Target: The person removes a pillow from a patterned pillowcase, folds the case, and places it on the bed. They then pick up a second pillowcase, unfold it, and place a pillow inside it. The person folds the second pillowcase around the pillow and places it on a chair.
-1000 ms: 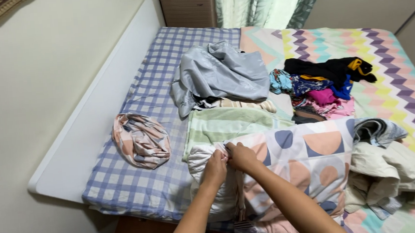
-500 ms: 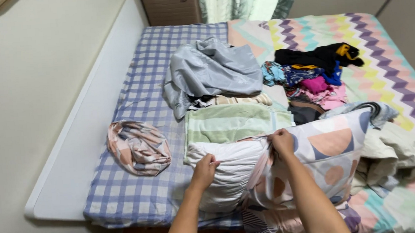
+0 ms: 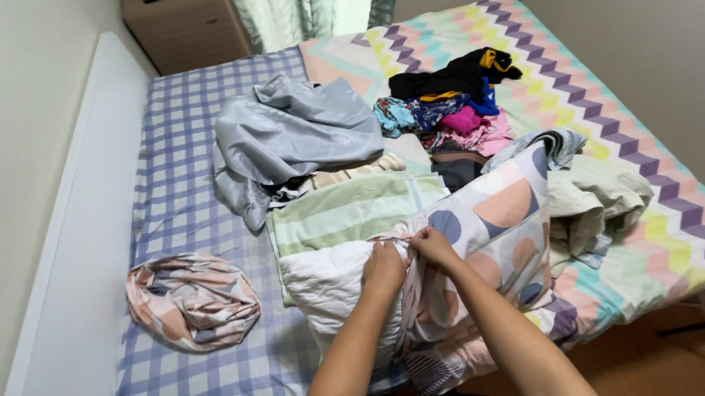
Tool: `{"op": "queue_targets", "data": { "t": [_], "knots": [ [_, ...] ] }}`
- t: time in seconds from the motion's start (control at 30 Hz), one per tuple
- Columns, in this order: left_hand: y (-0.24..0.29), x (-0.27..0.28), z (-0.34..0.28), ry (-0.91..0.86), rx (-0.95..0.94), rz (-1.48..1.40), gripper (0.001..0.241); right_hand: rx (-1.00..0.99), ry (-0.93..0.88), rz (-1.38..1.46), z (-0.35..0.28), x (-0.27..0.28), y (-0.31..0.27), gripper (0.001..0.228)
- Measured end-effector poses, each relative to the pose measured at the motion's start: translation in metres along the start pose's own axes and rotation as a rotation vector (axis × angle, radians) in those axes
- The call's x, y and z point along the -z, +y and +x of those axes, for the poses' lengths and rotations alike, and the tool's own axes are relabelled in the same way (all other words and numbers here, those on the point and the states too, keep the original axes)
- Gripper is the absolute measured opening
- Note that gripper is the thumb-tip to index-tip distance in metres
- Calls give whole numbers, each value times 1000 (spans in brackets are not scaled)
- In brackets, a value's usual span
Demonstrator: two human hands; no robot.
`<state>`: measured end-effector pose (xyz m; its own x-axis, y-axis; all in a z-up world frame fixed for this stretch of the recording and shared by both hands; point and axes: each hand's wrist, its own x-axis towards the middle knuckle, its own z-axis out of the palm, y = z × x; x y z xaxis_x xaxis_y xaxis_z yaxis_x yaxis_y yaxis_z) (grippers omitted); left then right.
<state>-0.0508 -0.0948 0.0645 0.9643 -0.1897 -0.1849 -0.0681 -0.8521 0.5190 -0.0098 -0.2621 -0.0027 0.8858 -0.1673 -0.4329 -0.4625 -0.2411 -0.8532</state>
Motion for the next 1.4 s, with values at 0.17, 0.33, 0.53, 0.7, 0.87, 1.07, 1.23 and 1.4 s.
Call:
{"op": "queue_targets", "data": {
  "t": [0.17,0.33,0.53,0.7,0.87,1.07,1.23,1.4],
  "knots": [
    [-33,-45,24,91,-126,-66,29,394,185,-509,-32,-12,-30,41],
    [-26,-39,4,303,-204,-258,22,322,84,-783,-28,-10,-49,34],
    [-19,-22,-14,422,-130,-367,23,496,139,-723,-3,22,-8,31],
    [-31,-21,3,513,-58,-331,25,492,222,-539,0,90,13,32],
    [-21,-31,35,572,5,-310,24,545,188,-459,32,111,36,31],
    [-16,-49,38,625,5,-317,19,474,82,-380,26,87,27,38],
    [-9,-88,8,856,-84,-224,49,449,11,-427,21,60,59,39],
    [-51,-167,7,735,229,-191,40,440,-113,-494,36,50,122,37]
  ]
}}
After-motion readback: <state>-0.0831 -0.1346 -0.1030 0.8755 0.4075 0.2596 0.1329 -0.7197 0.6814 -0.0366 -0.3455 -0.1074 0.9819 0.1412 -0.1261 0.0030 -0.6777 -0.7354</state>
